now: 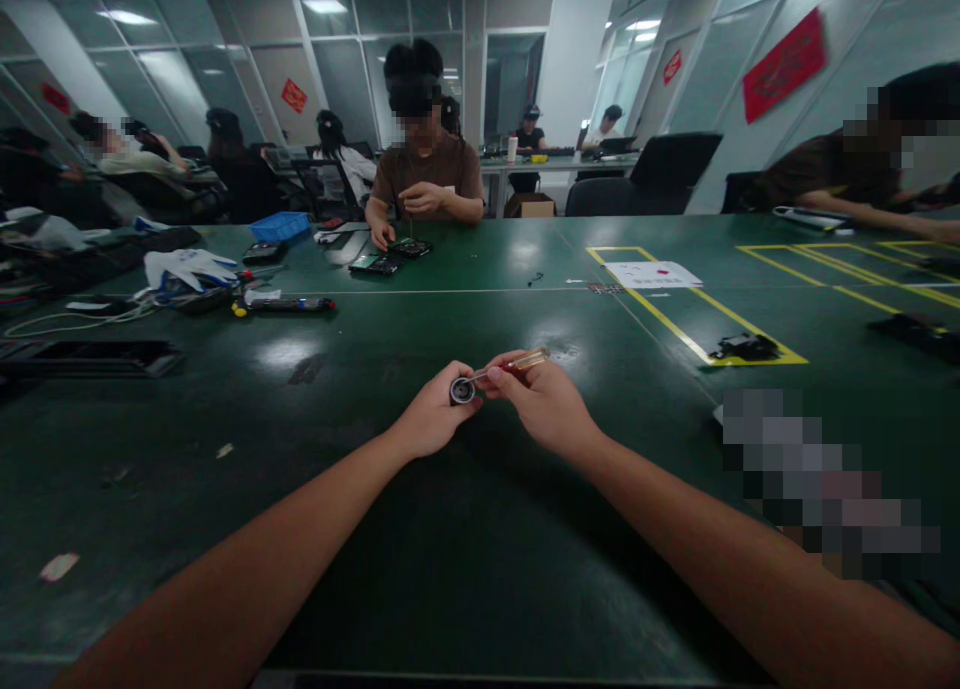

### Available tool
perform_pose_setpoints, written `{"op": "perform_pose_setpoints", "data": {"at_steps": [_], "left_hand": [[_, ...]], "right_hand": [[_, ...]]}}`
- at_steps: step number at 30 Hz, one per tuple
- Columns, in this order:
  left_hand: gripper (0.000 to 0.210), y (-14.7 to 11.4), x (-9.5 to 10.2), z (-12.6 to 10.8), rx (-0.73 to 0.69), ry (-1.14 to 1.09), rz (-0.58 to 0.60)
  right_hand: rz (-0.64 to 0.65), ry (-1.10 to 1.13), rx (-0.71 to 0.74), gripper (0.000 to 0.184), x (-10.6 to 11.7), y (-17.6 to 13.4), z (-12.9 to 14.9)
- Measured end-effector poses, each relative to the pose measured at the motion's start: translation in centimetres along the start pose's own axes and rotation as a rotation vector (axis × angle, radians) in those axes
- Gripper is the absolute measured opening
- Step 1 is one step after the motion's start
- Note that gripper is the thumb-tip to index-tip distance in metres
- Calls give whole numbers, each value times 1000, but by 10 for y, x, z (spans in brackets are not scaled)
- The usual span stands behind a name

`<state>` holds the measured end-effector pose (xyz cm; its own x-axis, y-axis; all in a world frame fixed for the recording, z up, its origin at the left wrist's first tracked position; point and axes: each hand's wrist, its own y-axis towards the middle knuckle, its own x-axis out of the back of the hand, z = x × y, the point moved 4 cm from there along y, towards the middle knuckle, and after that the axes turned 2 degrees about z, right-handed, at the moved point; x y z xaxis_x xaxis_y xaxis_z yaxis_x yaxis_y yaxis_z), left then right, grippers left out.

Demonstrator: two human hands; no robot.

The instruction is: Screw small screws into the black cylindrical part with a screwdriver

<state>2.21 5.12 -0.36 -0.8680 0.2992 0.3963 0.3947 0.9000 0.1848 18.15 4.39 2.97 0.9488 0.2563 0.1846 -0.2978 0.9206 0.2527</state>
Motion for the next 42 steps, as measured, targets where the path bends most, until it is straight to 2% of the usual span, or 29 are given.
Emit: {"op": "perform_pose_setpoints", "data": {"at_steps": [5,10,13,16,21,30,35,42], "left_hand": [[24,10,-5,-6,-48,-25,-5],[30,14,-12,-1,-31,4,-125],[31,14,-13,4,-30,-12,-154],[32,12,-11,4,-40,-51,-134],[36,9,-9,-1,-58,-80,-23],[38,7,-11,0,-68,-19,21],[36,7,-10,-1,-71,-16,-8],[34,8,-9,1,-74,-78,-41]], "right_hand": [[-13,-35,16,15,8,13,1],[10,-12,21,15,14,19,2],[13,-24,33,16,14,20,1],[-2,-30,46,18,16,16,-2],[-60,35,19,20,24,7,-7],[-62,5,19,18,24,0,-3],[-114,59,44,23,24,-3,-1],[-103,-202,119,18,20,-11,8]]}}
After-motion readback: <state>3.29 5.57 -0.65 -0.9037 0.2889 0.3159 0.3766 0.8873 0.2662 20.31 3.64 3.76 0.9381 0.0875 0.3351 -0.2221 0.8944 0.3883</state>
